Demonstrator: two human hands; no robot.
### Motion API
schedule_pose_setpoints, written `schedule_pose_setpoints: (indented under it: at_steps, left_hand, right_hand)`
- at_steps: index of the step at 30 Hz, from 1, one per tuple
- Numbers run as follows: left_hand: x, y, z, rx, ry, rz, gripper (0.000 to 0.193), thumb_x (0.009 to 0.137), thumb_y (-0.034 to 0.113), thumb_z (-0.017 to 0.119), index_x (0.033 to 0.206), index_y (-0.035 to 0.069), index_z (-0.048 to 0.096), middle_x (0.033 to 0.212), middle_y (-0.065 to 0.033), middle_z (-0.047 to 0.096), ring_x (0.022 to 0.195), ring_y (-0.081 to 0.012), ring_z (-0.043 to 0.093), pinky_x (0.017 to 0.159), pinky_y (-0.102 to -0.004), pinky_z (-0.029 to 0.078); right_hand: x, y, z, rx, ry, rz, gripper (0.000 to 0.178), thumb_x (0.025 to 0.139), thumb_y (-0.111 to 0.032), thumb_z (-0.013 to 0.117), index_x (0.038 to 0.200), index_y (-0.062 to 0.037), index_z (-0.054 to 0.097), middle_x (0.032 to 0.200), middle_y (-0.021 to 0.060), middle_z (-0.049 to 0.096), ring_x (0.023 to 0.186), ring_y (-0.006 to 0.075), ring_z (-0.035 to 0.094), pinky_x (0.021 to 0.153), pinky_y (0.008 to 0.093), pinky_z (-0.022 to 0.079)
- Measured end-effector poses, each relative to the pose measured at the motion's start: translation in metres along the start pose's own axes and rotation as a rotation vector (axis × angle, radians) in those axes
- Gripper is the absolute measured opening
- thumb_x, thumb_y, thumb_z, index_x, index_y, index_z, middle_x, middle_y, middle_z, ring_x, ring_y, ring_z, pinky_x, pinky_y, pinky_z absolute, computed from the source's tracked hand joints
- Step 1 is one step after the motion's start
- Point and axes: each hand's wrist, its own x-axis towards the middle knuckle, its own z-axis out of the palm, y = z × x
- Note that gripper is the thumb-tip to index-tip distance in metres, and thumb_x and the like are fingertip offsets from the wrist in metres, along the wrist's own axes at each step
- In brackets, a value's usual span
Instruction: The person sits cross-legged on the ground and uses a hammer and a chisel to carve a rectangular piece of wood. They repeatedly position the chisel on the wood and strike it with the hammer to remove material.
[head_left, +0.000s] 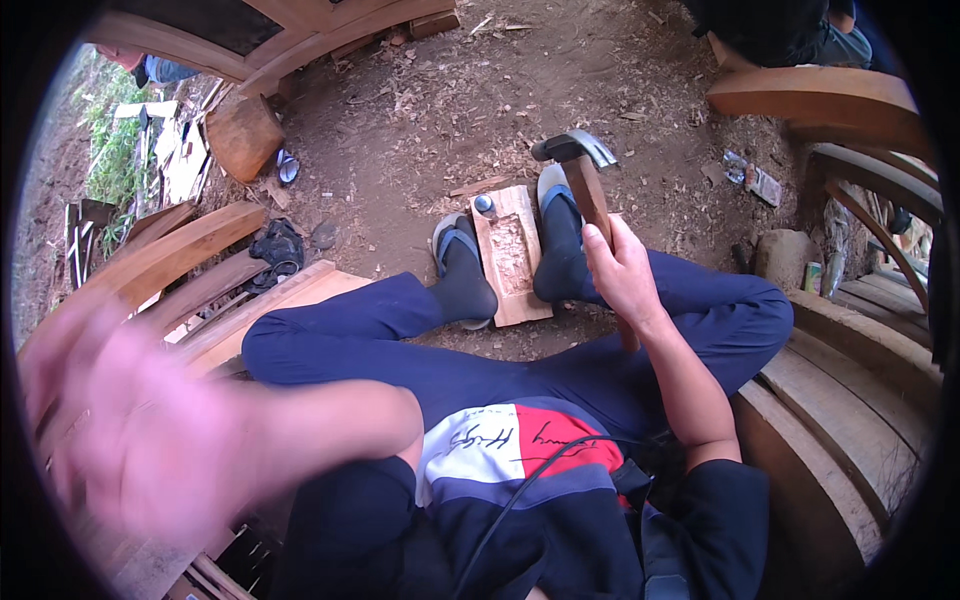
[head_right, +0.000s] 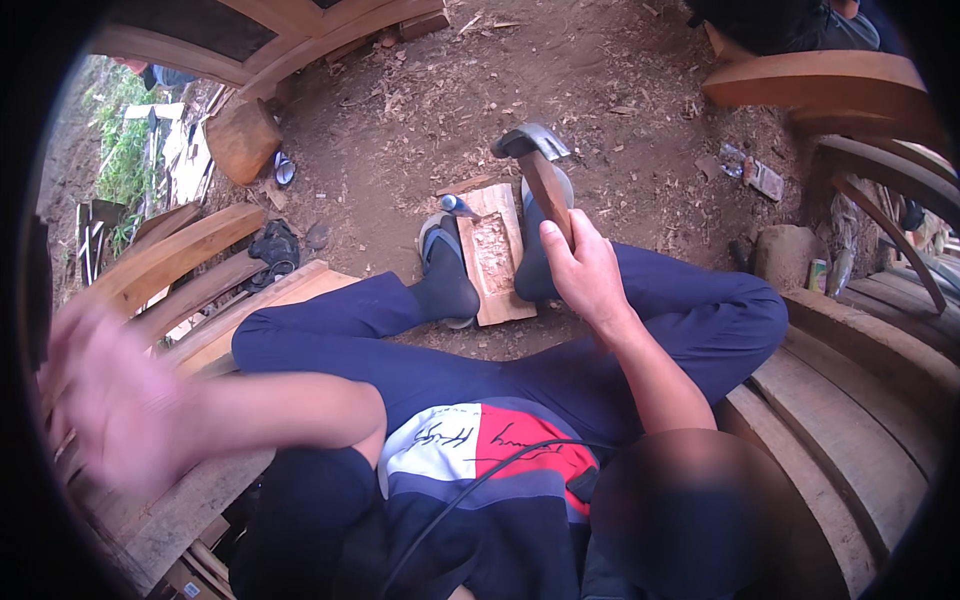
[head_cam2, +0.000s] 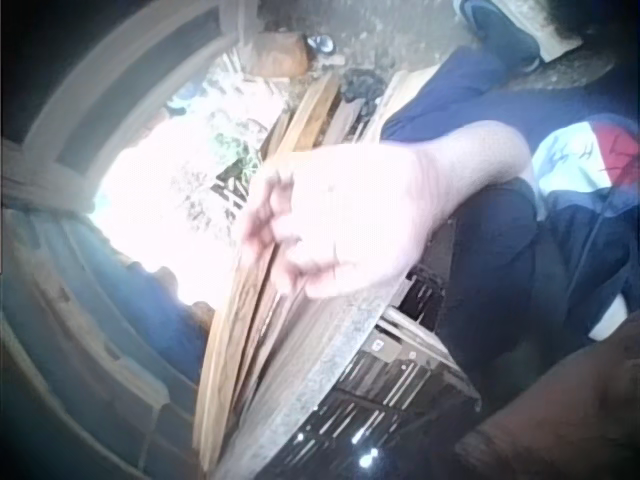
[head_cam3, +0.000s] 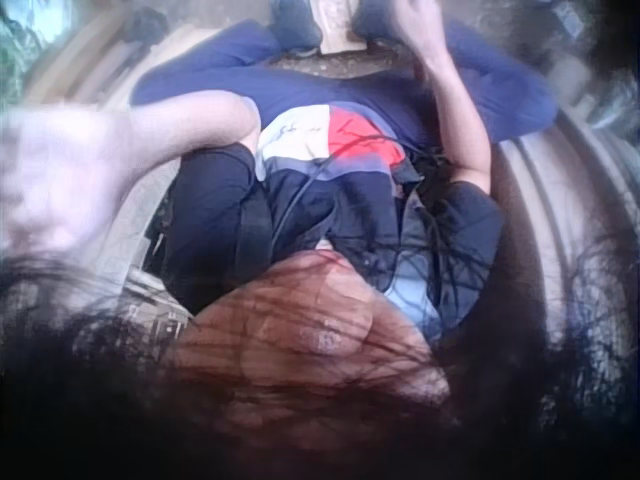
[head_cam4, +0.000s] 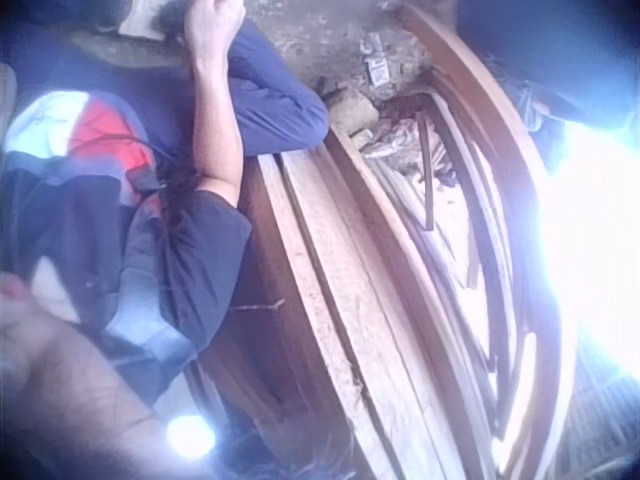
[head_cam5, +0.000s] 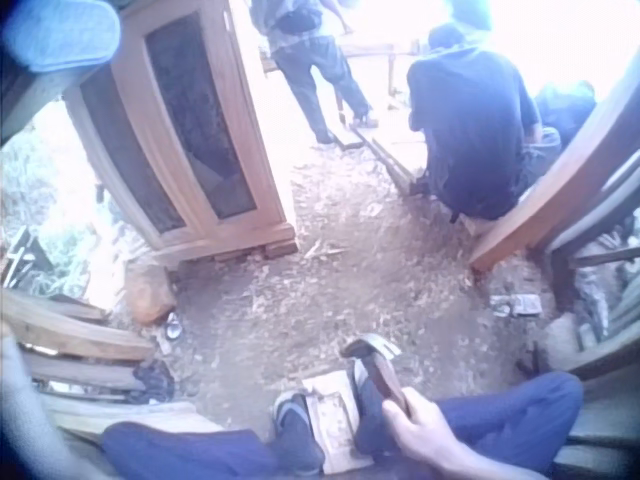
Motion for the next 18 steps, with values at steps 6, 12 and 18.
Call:
schedule_pose_setpoints:
  at_steps: [6, 12, 18]
  left_hand:
    - [-0.187, -0.126, -0.211, 0.939, -0.185, -1.045, 0.08, 0.079, 0.003, 0.07, 0.145, 0.004, 0.024, 0.132, -0.0149, 0.049, 0.126, -0.0258, 0.049, 0.1, -0.0371, 0.046]
    - [-0.241, -0.183, -0.212, 0.798, -0.28, -1.174, 0.047, 0.079, 0.006, 0.072, 0.125, 0.003, 0.061, 0.106, -0.0089, 0.071, 0.097, -0.016, 0.068, 0.082, -0.0288, 0.052]
    - [-0.253, -0.187, -0.241, 0.911, -0.376, -1.107, 0.014, 0.085, 0.009, 0.073, 0.098, 0.003, 0.071, 0.092, -0.0025, 0.07, 0.084, -0.0101, 0.064, 0.074, -0.0272, 0.051]
  right_hand:
    - [-0.005, -0.006, 0.008, -0.237, -0.086, -0.17, 0.025, 0.096, -0.024, 0.057, 0.106, -0.0015, 0.054, 0.077, 0.0225, 0.063, 0.076, 0.04, 0.065, 0.066, 0.0448, 0.049]
    - [-0.017, -0.015, 0.02, -0.482, -0.122, -0.362, 0.023, 0.096, -0.021, 0.056, 0.108, -0.0017, 0.05, 0.08, 0.0245, 0.064, 0.081, 0.0459, 0.063, 0.066, 0.0508, 0.048]
    - [-0.03, -0.073, 0.028, -0.32, -0.238, -0.382, 0.024, 0.096, -0.019, 0.055, 0.112, -0.0012, 0.051, 0.081, 0.0238, 0.062, 0.077, 0.0444, 0.064, 0.064, 0.0497, 0.049]
